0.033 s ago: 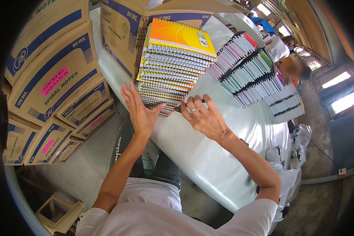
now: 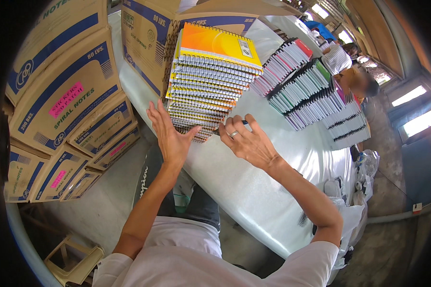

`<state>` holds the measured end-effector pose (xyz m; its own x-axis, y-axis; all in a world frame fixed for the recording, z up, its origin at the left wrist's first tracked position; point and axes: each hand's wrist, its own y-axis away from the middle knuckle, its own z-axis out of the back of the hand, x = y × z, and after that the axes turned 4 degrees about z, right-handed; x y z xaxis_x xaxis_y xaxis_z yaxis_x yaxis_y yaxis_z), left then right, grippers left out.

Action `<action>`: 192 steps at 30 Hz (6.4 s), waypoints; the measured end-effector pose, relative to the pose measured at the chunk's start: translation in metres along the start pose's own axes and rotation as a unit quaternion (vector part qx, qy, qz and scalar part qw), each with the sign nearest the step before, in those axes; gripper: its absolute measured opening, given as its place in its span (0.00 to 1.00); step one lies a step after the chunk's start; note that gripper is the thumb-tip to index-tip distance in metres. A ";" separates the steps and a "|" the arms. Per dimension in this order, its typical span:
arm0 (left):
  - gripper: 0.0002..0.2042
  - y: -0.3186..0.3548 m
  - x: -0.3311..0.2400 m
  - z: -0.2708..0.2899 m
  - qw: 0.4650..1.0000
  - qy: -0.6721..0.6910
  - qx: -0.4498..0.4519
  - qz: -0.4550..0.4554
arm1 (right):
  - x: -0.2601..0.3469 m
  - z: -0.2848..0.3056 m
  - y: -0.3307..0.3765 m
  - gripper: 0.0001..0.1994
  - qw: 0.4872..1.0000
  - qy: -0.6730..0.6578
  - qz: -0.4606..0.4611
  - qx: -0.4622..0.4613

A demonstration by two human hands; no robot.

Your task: The person uses pliers to clip the metal spiral bindings on a stack of yellow notebooks, then moves a stack of small black notebooks on the table.

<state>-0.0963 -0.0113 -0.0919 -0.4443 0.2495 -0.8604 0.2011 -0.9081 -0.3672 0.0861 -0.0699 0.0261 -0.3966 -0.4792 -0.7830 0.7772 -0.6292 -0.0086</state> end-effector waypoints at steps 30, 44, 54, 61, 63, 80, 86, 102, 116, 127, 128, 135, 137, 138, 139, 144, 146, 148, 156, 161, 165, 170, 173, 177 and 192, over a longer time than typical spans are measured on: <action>0.62 0.001 0.007 -0.004 1.000 0.013 -0.003 -0.017 | 0.033 -0.004 0.001 0.16 0.986 -0.039 -0.085 0.139; 0.62 -0.004 -0.002 -0.001 1.000 0.006 -0.002 -0.015 | -0.006 0.000 0.006 0.18 0.998 0.047 0.024 -0.029; 0.63 -0.003 -0.002 -0.001 0.999 0.016 -0.011 -0.028 | 0.022 0.012 0.006 0.16 0.980 -0.105 -0.141 0.090; 0.63 -0.002 -0.006 -0.005 0.999 0.048 -0.008 -0.015 | -0.005 0.004 0.013 0.27 0.999 0.040 -0.007 0.027; 0.63 -0.002 -0.007 -0.003 0.999 0.034 -0.008 -0.014 | -0.001 -0.005 0.014 0.27 0.998 0.058 -0.005 -0.001; 0.63 -0.006 -0.009 0.001 0.999 0.020 -0.029 -0.023 | 0.007 0.029 -0.015 0.17 0.992 -0.061 -0.086 0.069; 0.64 -0.007 -0.011 0.000 0.999 0.034 -0.022 -0.023 | -0.020 0.010 0.005 0.22 1.000 -0.012 0.002 0.011; 0.63 -0.007 -0.008 -0.002 0.999 0.042 -0.014 -0.021 | -0.021 0.021 -0.001 0.19 0.999 0.027 0.043 0.017; 0.63 -0.007 -0.010 -0.001 0.999 0.048 -0.011 -0.023 | -0.016 0.018 -0.005 0.11 0.998 -0.025 -0.017 0.054; 0.63 -0.014 -0.019 0.000 0.998 0.038 -0.035 -0.031 | -0.046 0.017 0.002 0.16 0.999 0.002 0.035 0.009; 0.64 -0.014 -0.017 0.000 0.998 0.040 -0.034 -0.032 | -0.048 0.013 0.001 0.16 0.999 0.003 0.046 0.004; 0.64 -0.014 -0.014 -0.001 0.998 0.044 -0.023 -0.034 | -0.052 0.006 0.004 0.15 0.993 0.049 0.104 -0.005; 0.63 -0.013 -0.014 -0.002 0.998 0.044 -0.024 -0.035 | -0.052 0.007 0.003 0.14 0.994 0.044 0.094 -0.034; 0.63 -0.013 -0.015 -0.002 0.998 0.045 -0.023 -0.036 | -0.051 0.008 0.002 0.13 0.994 0.042 0.089 -0.048; 0.63 -0.013 -0.015 -0.003 0.998 0.048 -0.022 -0.033 | -0.045 0.011 0.002 0.13 0.999 0.018 0.046 -0.004; 0.64 -0.014 -0.012 -0.002 0.998 0.045 -0.036 -0.021 | -0.012 0.027 -0.010 0.13 0.989 -0.060 -0.082 0.105; 0.64 -0.016 -0.015 0.000 0.996 0.057 -0.042 -0.050 | -0.025 0.033 -0.012 0.15 0.994 -0.075 -0.068 0.044; 0.63 -0.017 -0.019 0.001 0.996 0.061 -0.045 -0.050 | -0.041 0.034 -0.007 0.17 0.999 -0.026 -0.004 0.018; 0.62 -0.022 -0.024 0.003 0.998 0.053 -0.026 -0.029 | -0.054 0.012 0.004 0.22 0.994 0.061 0.095 0.003; 0.62 -0.022 -0.026 0.005 0.998 0.058 -0.020 -0.018 | -0.039 0.021 0.001 0.17 0.999 0.022 0.023 0.020; 0.62 -0.023 -0.024 0.004 0.997 0.064 -0.029 -0.026 | -0.010 0.034 -0.013 0.08 0.988 -0.005 -0.085 0.126; 0.62 -0.023 -0.027 0.005 0.997 0.071 -0.025 -0.023 | -0.043 0.036 0.002 0.20 1.000 -0.001 -0.009 0.027; 0.62 -0.025 -0.026 0.006 0.996 0.073 -0.028 -0.032 | -0.052 0.028 0.005 0.20 0.998 0.048 0.041 -0.007; 0.62 -0.025 -0.025 0.004 0.997 0.064 -0.029 -0.036 | -0.053 0.019 0.008 0.20 0.993 0.087 0.071 -0.023; 0.61 -0.030 -0.036 0.013 0.994 0.096 -0.029 -0.047 | -0.058 0.037 0.006 0.19 1.000 -0.002 0.003 0.011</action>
<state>-0.0979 0.0026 -0.0452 -0.2890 0.3971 -0.8711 0.2197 -0.8581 -0.4640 0.0958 -0.0685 0.0939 -0.3943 -0.4847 -0.7808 0.7679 -0.6405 0.0098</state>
